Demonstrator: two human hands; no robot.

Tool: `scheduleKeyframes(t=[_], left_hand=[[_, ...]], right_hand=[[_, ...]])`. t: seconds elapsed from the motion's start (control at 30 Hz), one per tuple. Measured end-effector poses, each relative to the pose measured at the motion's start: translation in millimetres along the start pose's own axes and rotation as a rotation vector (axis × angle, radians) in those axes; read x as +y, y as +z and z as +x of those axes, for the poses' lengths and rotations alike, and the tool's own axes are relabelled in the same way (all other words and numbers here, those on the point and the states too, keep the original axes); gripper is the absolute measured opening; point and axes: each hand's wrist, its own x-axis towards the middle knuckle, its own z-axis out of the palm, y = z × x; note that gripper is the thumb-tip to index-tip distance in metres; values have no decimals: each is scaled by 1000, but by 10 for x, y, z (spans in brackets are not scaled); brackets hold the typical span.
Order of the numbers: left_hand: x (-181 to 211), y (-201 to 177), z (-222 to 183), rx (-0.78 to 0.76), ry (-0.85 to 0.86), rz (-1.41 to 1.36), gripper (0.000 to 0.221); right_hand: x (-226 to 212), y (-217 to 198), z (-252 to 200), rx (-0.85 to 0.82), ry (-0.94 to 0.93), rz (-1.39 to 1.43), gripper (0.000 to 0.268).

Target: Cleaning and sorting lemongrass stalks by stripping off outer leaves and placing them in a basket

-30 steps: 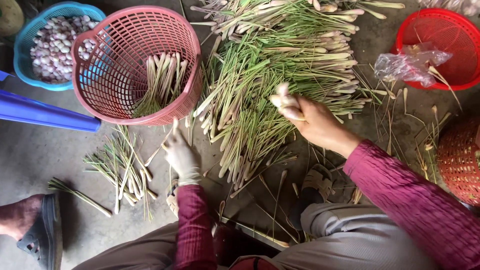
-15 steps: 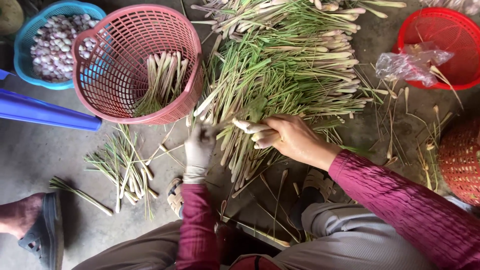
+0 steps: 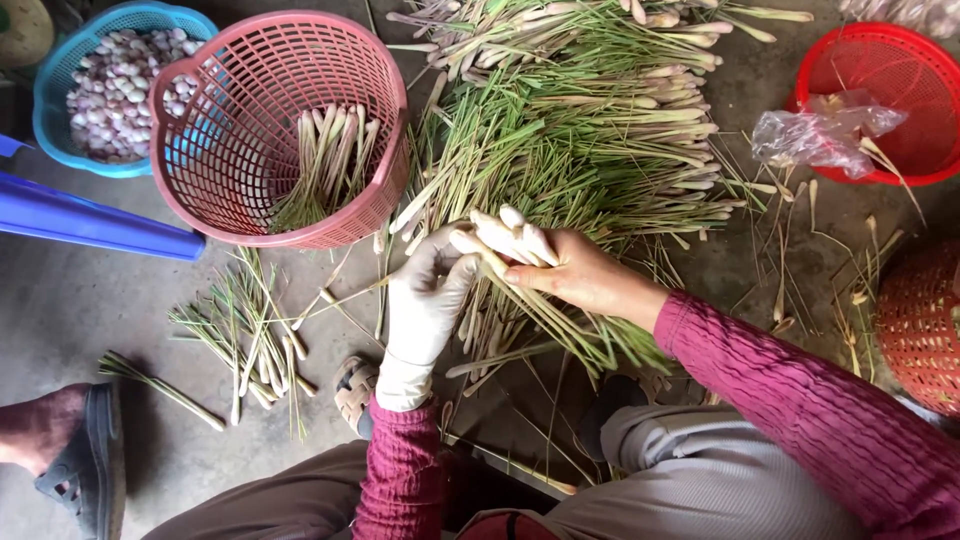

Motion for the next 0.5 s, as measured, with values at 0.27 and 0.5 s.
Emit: scheduleKeyframes(t=[0.27, 0.5], left_hand=[[13, 65, 30, -91, -71, 177, 46], [-2442, -192, -654, -636, -488, 1160, 35]], right_hand=[[-115, -24, -109, -2, 123, -108, 38], [48, -211, -64, 135, -89, -378, 17]])
